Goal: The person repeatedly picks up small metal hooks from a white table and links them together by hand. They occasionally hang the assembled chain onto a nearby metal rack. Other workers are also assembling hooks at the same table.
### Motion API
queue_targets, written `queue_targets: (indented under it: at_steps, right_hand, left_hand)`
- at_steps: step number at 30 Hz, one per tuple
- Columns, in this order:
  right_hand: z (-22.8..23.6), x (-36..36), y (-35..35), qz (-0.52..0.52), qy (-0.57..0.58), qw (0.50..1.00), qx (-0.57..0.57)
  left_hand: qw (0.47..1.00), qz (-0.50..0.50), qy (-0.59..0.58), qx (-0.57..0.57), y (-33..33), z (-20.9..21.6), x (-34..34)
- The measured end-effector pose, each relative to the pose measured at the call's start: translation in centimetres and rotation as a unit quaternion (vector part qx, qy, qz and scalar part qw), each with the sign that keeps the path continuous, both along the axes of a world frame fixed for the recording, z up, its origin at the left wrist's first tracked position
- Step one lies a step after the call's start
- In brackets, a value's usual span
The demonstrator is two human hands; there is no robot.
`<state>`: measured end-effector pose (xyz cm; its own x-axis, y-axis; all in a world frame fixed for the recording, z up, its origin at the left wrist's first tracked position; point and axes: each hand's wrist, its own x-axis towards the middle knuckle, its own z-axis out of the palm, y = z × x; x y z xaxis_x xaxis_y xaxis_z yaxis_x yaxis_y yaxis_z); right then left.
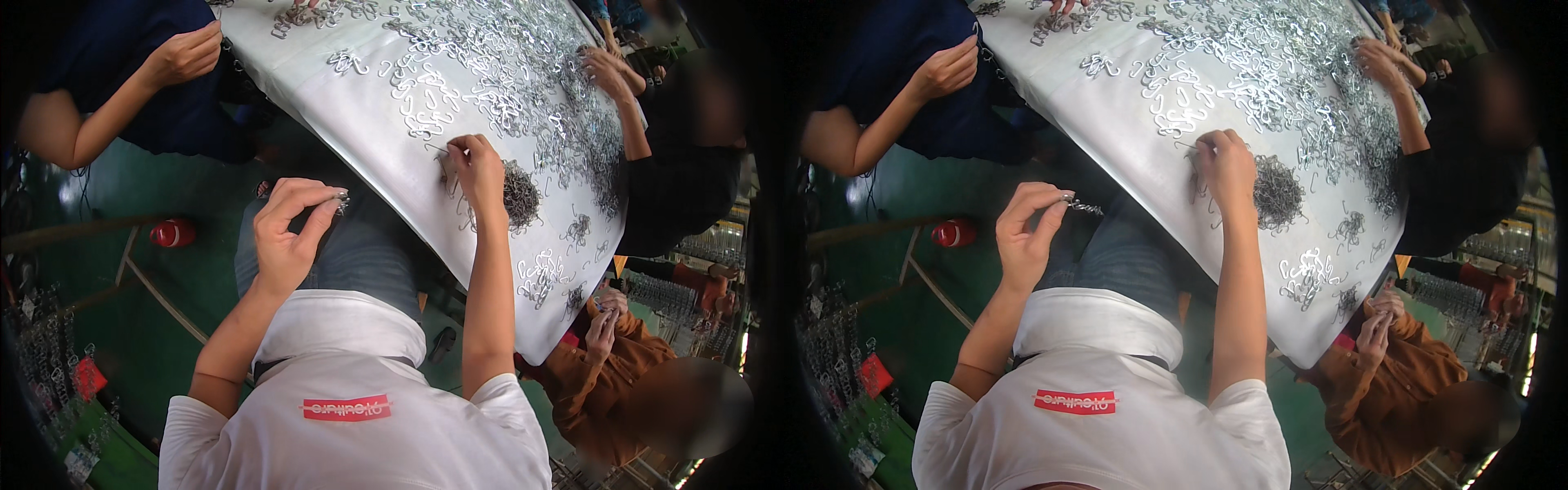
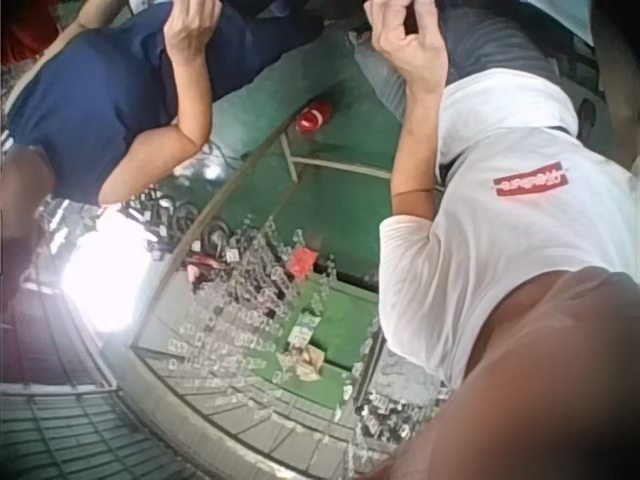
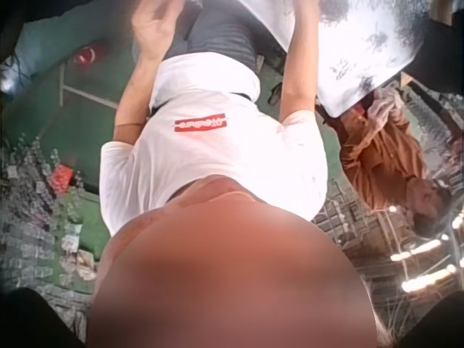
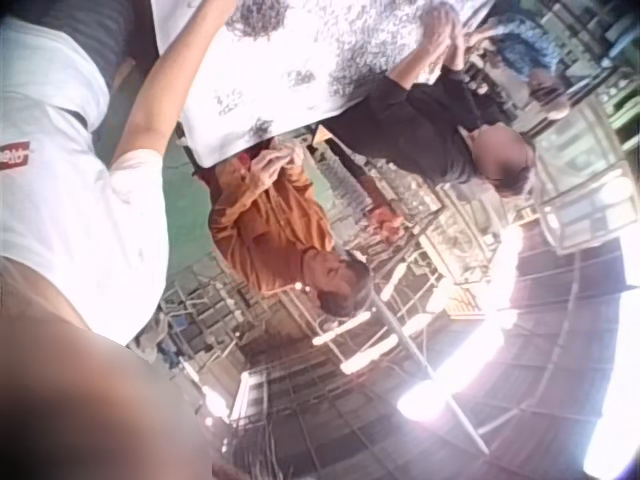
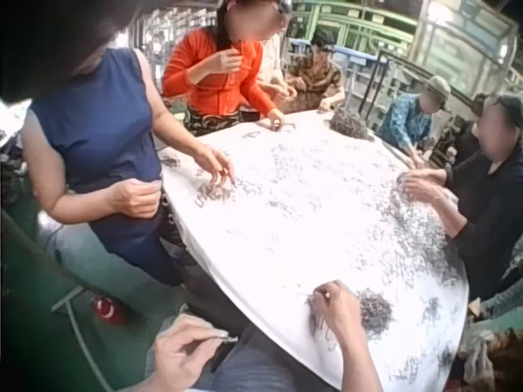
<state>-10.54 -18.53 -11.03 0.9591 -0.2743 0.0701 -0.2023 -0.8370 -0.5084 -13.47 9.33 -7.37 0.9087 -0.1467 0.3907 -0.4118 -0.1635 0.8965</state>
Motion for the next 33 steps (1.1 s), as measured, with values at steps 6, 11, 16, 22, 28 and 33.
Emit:
queue_targets:
  at_steps: [6, 11, 16, 22, 28, 33]
  right_hand:
    - [0.0, 2.0, 0.4, 0.123, 0.050, 0.980, -0.147]
    - [2.5, -0.9, 4.8, 0.066, 0.012, 0.965, 0.254]
    - [6.0, -5.6, 10.7, 0.074, -0.002, 0.850, 0.522]
    - [6.7, -6.4, 13.4, 0.026, -0.012, 0.780, 0.625]
    - [6.0, -6.3, 14.0, -0.002, -0.043, 0.783, 0.621]
    - [5.4, -6.6, 14.7, 0.027, -0.136, 0.784, 0.605]
  left_hand:
    - [1.000, 0.005, -0.018, 0.017, -0.1, 0.0, -0.2]
    - [0.998, 0.023, -0.054, 0.019, -0.1, -0.6, -0.1]
    - [0.995, 0.042, -0.073, 0.052, 0.0, -0.9, -0.1]
    - [0.992, 0.062, -0.095, 0.056, -0.2, -0.7, -0.4]
    - [0.989, 0.057, -0.116, 0.071, -0.5, -0.7, -0.7]
    - [0.991, 0.039, -0.116, 0.060, -0.6, -1.6, 0.1]
